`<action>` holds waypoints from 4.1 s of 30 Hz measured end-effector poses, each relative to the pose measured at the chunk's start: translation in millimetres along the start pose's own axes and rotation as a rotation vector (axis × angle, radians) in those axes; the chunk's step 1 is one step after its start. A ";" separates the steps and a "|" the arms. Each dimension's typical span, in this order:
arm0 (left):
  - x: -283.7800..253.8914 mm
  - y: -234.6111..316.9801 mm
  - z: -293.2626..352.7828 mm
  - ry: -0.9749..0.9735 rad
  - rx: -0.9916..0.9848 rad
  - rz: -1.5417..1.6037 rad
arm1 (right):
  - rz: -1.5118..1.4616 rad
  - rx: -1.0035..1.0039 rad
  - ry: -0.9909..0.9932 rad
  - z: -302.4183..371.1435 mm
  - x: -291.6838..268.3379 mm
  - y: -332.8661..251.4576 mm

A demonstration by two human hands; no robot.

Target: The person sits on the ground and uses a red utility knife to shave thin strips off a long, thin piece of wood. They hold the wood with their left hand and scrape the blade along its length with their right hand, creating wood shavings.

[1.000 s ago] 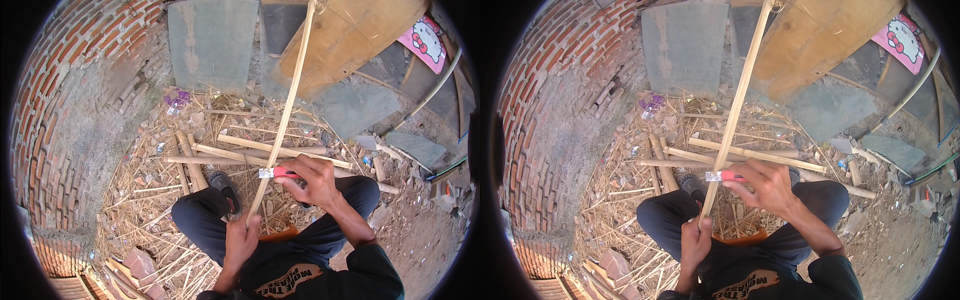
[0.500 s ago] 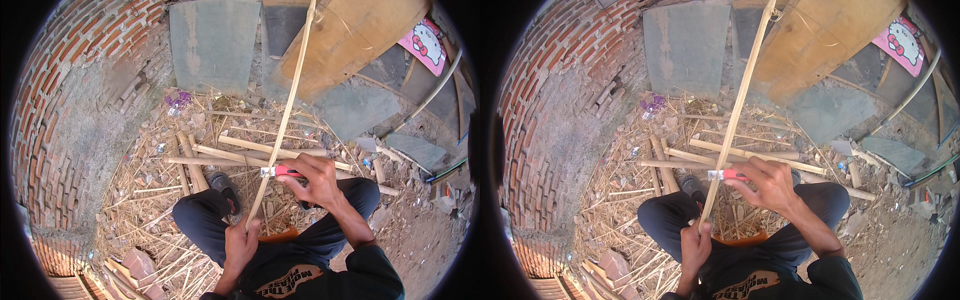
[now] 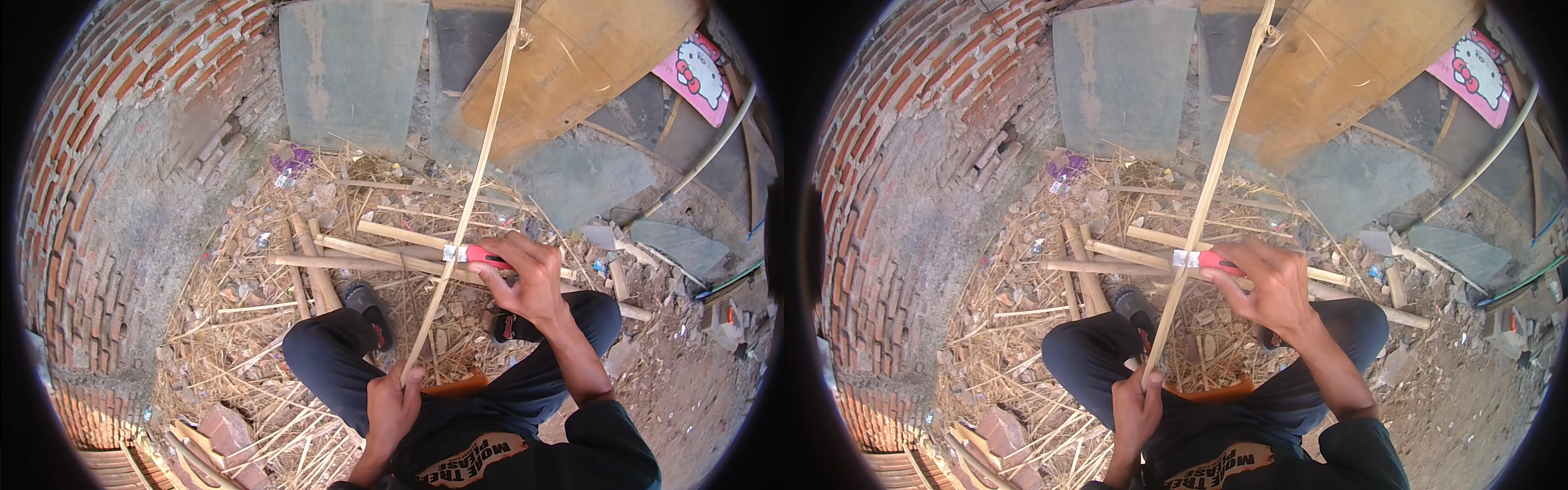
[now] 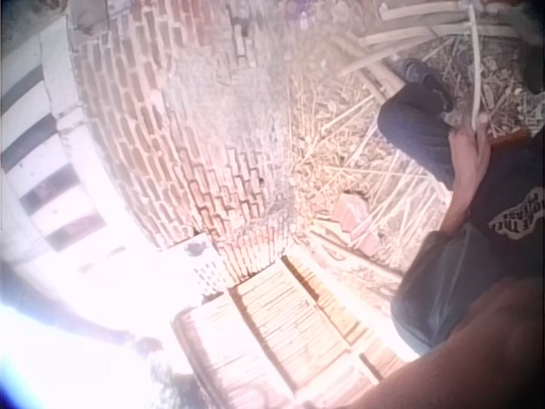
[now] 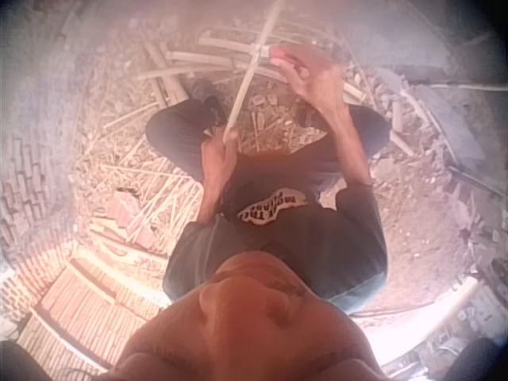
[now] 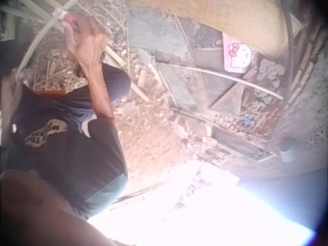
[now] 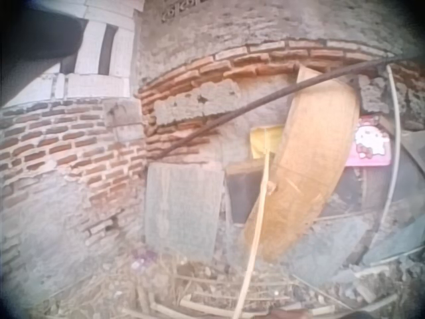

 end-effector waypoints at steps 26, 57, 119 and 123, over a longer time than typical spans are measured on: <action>-0.5 -23.9 25.5 -0.042 -0.127 -0.001 | -0.019 0.144 -0.126 -51.5 4.3 59.8; 41.8 -69.6 -2.7 -0.374 -0.228 0.697 | -0.315 0.604 -0.397 7.4 17.5 89.5; 2.4 31.4 -39.1 0.283 0.034 0.046 | -0.131 0.133 -0.071 34.7 10.8 5.8; 1.4 25.0 -40.2 0.268 0.053 0.020 | -0.143 0.109 -0.125 33.6 9.4 8.7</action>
Point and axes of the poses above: each hand's wrist, its own z-axis away from the middle knuckle, its own x-axis out of the palm, y = z × x, the point moved 6 cm from there along -z, towards the middle knuckle, and after that the axes turned 6 degrees about -z, right-handed, at the moved point
